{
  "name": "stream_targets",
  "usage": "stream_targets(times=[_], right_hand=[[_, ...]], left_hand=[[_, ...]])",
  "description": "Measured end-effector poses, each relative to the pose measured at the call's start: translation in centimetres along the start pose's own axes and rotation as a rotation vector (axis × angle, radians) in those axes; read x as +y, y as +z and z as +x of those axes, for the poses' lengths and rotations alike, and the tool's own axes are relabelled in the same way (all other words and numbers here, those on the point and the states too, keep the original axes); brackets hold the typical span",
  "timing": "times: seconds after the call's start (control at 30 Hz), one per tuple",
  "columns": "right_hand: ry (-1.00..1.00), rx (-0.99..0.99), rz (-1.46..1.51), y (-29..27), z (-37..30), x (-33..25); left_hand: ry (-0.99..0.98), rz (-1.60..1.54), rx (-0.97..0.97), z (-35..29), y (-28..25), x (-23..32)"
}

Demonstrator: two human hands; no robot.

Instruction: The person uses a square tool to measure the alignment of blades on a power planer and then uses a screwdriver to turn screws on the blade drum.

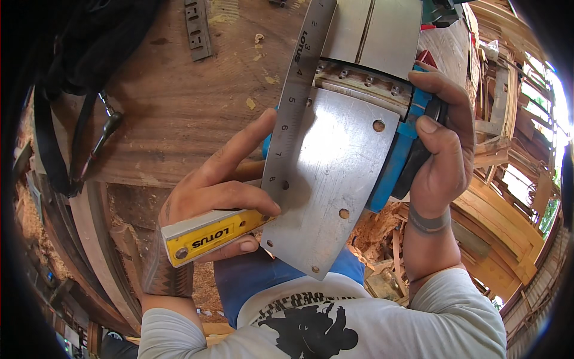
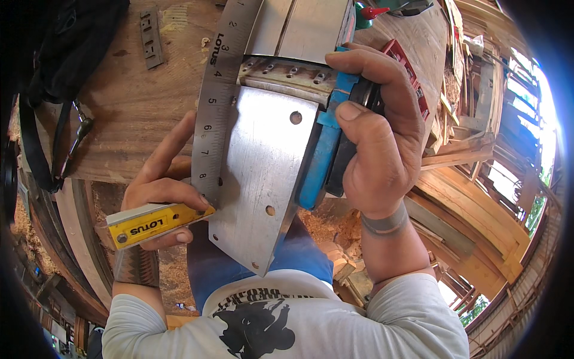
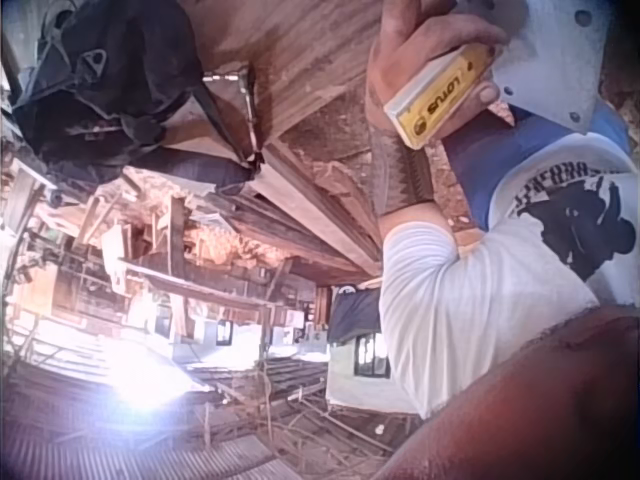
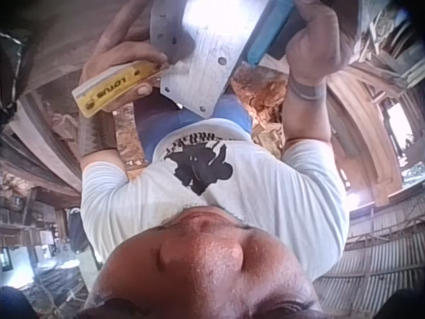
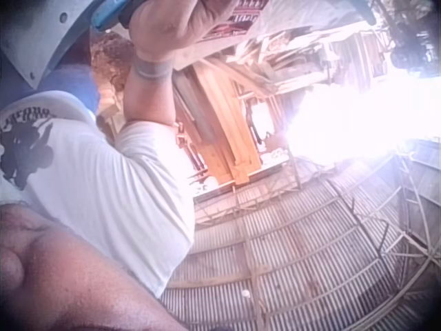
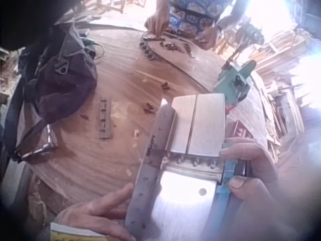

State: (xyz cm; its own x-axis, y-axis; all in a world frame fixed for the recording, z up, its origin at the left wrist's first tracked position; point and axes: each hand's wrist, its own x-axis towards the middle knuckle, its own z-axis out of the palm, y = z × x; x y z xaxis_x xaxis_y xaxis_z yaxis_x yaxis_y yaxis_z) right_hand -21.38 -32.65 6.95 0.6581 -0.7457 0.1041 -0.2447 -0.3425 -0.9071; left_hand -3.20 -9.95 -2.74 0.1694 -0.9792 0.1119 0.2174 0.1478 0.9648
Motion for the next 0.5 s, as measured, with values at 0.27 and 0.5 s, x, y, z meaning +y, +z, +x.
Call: stream_targets(times=[0.27, 0.5], right_hand=[[0.03, 0.001, 0.192, 0.37, -0.28, -0.07], [0.018, 0.042, 0.12, 0.48, -0.16, 0.0]], left_hand=[[0.003, 0.013, 0.001, -0.15, 0.06, -0.06], [0.008, 0.024, 0.006, -0.12, 0.05, -0.11]])
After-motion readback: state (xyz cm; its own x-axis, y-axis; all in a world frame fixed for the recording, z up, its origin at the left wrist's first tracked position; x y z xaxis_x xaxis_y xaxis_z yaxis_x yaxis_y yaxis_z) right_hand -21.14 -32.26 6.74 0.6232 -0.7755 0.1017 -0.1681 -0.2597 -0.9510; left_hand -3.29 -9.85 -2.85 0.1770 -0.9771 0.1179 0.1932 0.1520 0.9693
